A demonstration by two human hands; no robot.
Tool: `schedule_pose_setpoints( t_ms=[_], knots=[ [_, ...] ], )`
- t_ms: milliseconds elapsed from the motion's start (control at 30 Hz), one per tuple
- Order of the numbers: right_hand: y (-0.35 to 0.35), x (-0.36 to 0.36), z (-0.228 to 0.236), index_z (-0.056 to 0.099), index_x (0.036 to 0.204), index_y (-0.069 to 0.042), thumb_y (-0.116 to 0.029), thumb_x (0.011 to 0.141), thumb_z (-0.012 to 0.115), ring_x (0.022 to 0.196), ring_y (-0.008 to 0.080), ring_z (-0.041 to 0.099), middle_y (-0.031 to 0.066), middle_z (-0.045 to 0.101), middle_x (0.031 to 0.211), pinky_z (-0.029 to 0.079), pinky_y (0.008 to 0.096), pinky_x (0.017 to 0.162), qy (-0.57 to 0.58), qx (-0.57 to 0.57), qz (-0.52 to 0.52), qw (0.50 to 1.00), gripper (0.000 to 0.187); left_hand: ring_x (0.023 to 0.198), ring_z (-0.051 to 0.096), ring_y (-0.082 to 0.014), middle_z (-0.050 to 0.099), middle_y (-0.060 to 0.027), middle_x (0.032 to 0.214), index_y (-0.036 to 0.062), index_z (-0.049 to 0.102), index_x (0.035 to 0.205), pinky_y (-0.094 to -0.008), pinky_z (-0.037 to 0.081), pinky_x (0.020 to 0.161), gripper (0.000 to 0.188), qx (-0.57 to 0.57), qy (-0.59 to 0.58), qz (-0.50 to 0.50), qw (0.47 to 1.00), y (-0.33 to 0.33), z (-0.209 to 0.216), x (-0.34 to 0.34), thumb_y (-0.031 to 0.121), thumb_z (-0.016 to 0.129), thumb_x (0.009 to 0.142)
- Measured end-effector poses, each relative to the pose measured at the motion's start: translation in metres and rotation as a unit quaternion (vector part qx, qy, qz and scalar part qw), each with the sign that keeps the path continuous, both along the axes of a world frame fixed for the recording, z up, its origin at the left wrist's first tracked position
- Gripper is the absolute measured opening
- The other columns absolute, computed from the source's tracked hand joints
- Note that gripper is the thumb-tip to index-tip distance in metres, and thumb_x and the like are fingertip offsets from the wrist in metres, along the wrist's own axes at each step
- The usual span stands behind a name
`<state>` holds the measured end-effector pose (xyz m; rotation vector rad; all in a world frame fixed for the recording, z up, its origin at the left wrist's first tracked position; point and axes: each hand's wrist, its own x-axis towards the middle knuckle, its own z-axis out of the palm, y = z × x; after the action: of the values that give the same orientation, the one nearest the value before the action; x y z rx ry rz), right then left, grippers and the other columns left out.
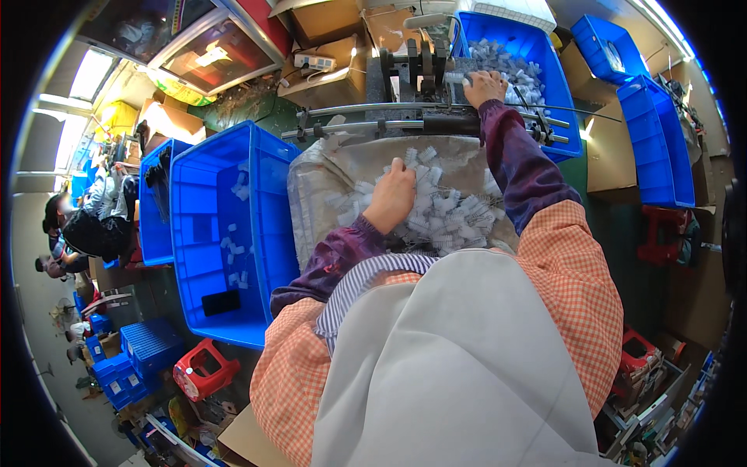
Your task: The person repeatedly picks small white items from a pile on a table and places them into a blue bin. The task involves continuous hand-based sorting of these small components in a workshop setting.
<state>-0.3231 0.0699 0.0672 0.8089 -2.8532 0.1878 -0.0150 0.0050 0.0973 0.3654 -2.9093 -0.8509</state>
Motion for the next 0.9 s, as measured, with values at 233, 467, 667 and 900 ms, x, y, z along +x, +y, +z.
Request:
schedule_pose_setpoints(
  t_ms=[233, 467, 667, 900],
  knots=[
    [-0.007, 0.01, -0.015, 0.066, 0.094, -0.015, -0.036, 0.078, 0.053, 0.107, 0.0258, 0.039, 0.0052, 0.054, 0.105, 0.025, 0.0434, 0.09, 0.027, -0.035, 0.032, 0.998, 0.029, 0.08, 0.056, -0.0355, 0.054, -0.0159, 0.087, 0.0017, 0.059, 0.083, -0.0418, 0.046, 0.071, 0.01, 0.039, 0.077, 0.034, 0.996, -0.004, 0.009, -0.006, 0.008, 0.056, 0.075],
    [-0.051, 0.038, -0.018, 0.064, 0.091, -0.011, -0.029, 0.081, 0.047, 0.106, 0.0272, 0.041, 0.0089, 0.056, 0.1, 0.026, 0.0456, 0.09, 0.049, -0.043, 0.066, 0.996, 0.026, 0.079, 0.056, -0.0335, 0.059, -0.0136, 0.078, 0.0032, 0.059, 0.08, -0.0412, 0.044, 0.07, 0.008, 0.022, 0.1, 0.039, 0.994, -0.012, 0.025, -0.01, 0.01, 0.055, 0.077],
    [-0.033, 0.031, -0.017, 0.064, 0.089, -0.012, -0.028, 0.08, 0.048, 0.104, 0.0264, 0.047, 0.0087, 0.057, 0.101, 0.027, 0.0452, 0.089, 0.06, -0.035, 0.059, 0.996, 0.024, 0.064, 0.059, -0.0184, 0.062, -0.0099, 0.072, 0.0001, 0.062, 0.085, -0.0288, 0.046, 0.06, 0.012, 0.144, 0.141, 0.076, 0.977, -0.036, 0.052, -0.007, 0.009, 0.058, 0.078],
    [0.005, -0.02, -0.025, 0.064, 0.088, -0.013, -0.027, 0.08, 0.048, 0.104, 0.0237, 0.053, 0.0107, 0.057, 0.107, 0.035, 0.0421, 0.085, -0.026, -0.059, 0.055, 0.996, 0.022, 0.064, 0.056, -0.0066, 0.061, -0.0014, 0.073, -0.0003, 0.061, 0.089, -0.021, 0.045, 0.059, 0.011, 0.302, 0.143, 0.102, 0.937, -0.038, 0.05, -0.013, 0.009, 0.06, 0.083]
  ],
)
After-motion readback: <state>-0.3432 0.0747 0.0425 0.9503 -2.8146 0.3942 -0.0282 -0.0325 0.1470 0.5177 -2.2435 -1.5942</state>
